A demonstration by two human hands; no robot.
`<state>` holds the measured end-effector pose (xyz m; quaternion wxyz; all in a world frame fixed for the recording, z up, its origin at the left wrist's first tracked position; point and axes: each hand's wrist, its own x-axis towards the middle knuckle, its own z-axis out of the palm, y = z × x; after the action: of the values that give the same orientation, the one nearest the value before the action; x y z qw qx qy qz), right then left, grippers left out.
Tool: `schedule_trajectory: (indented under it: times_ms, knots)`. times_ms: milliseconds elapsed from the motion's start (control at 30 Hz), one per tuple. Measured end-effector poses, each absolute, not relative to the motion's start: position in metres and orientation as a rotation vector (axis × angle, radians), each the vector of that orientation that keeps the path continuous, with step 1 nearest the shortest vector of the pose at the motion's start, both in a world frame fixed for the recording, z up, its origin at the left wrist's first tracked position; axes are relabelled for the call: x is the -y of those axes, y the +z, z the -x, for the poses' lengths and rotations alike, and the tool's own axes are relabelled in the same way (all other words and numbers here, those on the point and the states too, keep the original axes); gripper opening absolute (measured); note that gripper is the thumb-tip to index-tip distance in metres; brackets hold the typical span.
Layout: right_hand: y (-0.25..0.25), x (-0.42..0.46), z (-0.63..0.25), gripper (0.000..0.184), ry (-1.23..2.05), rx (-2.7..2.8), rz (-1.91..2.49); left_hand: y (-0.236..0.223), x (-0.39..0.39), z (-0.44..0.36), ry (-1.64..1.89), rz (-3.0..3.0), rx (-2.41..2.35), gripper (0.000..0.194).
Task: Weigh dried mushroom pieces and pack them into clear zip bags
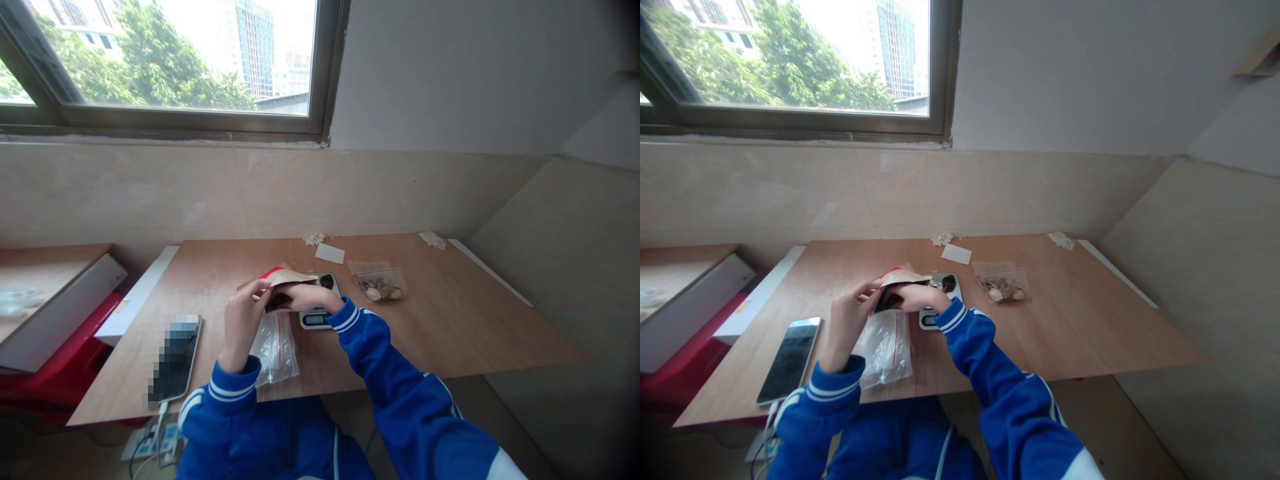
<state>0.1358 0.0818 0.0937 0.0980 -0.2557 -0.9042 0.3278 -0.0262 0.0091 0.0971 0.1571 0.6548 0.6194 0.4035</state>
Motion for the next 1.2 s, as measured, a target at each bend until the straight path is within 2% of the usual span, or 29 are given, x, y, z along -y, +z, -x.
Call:
schedule_trajectory:
  times_ms: [233, 500, 900, 1033, 1200]
  knots:
    - [0.108, -0.061, -0.141, 0.021, 0.828, 2.557, 0.860, 0.099, -0.014, 0.031, 1.098, -1.878, -1.848, 0.021]
    - [0.110, -0.051, -0.155, 0.027, 0.764, 2.247, 0.817, 0.106, -0.020, 0.033, 1.041, -1.926, -1.918, 0.020]
    - [0.112, -0.059, -0.176, 0.022, 0.755, 1.735, 0.846, 0.125, -0.045, 0.042, 1.052, -1.981, -1.959, 0.026]
    - [0.077, -0.074, -0.210, 0.033, 0.859, 1.292, 0.943, 0.127, -0.050, 0.051, 1.074, -1.956, -2.005, 0.028]
    - [-0.006, -0.078, -0.245, 0.041, 0.928, 1.144, 1.109, 0.124, -0.055, 0.055, 1.093, -1.950, -1.997, 0.027]
